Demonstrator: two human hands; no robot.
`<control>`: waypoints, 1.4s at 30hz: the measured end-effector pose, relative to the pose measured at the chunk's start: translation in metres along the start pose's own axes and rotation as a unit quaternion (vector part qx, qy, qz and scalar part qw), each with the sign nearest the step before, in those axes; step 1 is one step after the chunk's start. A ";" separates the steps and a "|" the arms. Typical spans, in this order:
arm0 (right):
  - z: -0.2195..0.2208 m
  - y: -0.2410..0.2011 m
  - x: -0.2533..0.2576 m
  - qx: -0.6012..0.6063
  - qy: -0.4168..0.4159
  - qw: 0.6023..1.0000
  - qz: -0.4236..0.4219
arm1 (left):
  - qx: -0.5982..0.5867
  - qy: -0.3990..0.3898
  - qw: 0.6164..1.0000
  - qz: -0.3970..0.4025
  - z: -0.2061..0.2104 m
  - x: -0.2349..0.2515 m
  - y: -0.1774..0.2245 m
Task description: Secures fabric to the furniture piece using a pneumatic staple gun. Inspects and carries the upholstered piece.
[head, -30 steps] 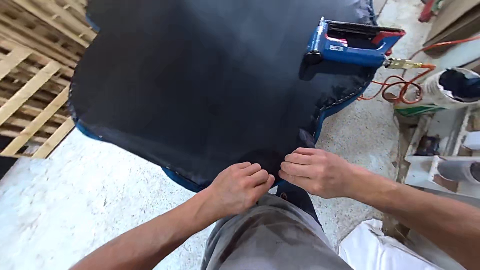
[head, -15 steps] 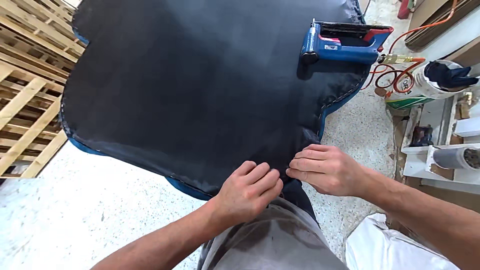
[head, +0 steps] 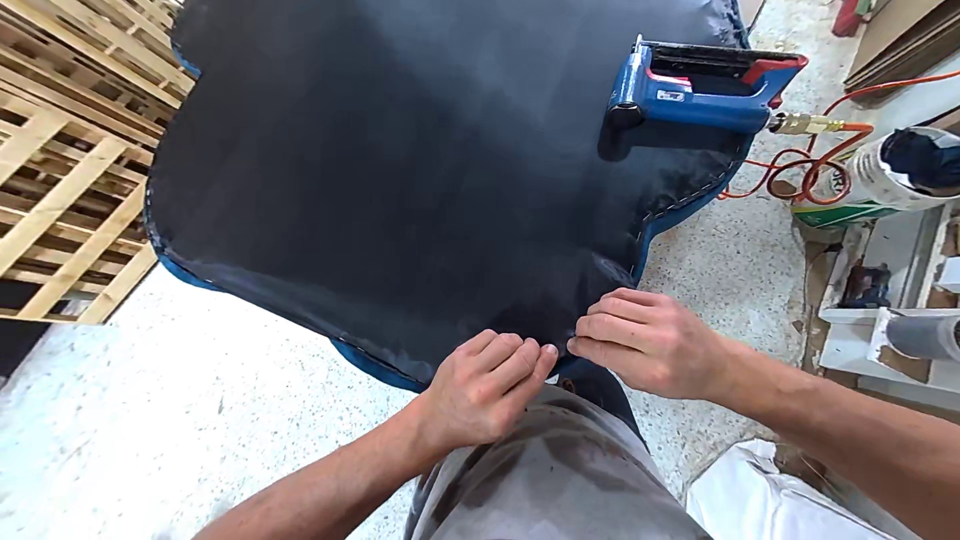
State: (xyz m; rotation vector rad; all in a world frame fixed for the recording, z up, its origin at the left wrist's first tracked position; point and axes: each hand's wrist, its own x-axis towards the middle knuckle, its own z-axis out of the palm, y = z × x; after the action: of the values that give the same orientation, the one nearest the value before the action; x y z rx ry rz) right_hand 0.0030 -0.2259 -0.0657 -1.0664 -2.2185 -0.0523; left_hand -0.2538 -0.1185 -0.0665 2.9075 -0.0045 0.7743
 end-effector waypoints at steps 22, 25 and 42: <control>0.000 -0.004 0.006 -0.001 -0.119 0.993 -0.001 | -0.074 -0.151 0.983 0.074 0.001 0.013 -0.016; -0.001 -0.005 0.005 -0.009 -0.119 0.993 0.012 | -0.063 -0.213 0.971 0.090 -0.011 0.018 -0.025; -0.010 -0.048 -0.001 -0.068 -0.128 0.957 0.253 | -0.190 -0.372 0.876 0.241 -0.014 0.060 -0.084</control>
State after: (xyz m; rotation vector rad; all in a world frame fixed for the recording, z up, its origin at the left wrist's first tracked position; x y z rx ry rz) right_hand -0.0249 -0.2622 -0.0470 -1.7748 -2.1130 0.1682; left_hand -0.2059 -0.0320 -0.0354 2.6221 -0.8693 -0.3325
